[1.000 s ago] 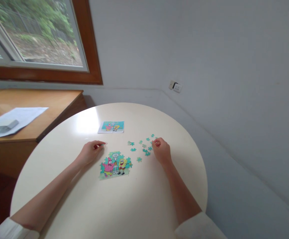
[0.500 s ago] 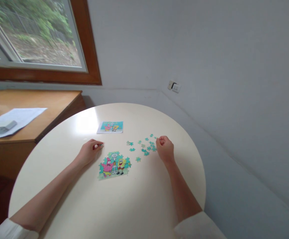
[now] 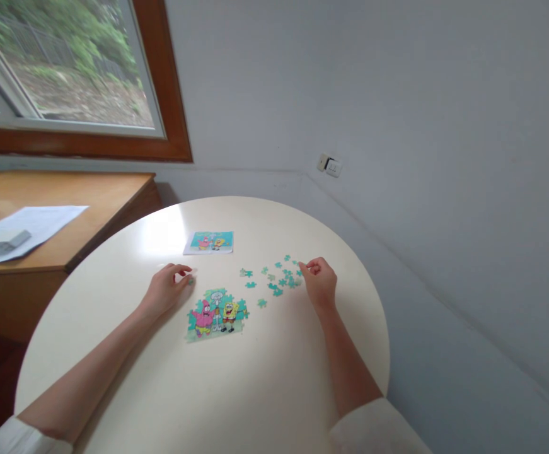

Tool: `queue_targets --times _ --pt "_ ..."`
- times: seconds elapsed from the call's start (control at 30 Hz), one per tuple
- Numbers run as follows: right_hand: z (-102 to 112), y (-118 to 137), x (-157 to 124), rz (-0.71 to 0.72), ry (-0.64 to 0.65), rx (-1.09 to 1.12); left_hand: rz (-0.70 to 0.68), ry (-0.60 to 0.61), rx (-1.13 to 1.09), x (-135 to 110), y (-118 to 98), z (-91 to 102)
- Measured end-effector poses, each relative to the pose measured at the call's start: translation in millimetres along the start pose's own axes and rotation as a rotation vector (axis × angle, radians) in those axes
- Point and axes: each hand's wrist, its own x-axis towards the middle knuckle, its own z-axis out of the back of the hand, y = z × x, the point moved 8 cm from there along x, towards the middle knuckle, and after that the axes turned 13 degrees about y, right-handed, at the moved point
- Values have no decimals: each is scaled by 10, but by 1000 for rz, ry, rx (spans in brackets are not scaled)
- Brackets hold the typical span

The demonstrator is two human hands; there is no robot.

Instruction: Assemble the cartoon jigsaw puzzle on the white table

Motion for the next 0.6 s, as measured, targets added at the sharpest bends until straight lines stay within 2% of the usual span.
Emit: queue_targets --times 0.3,0.47,0.6 --pt "-42 -62 38 56 56 -55 -1 -4 0 -5 0 5" --pt "-40 -123 63 45 22 -103 4 2 -9 -3 6 5" --pt "-147 -130 93 95 55 -225 -1 -6 -14 -14 -9 19"
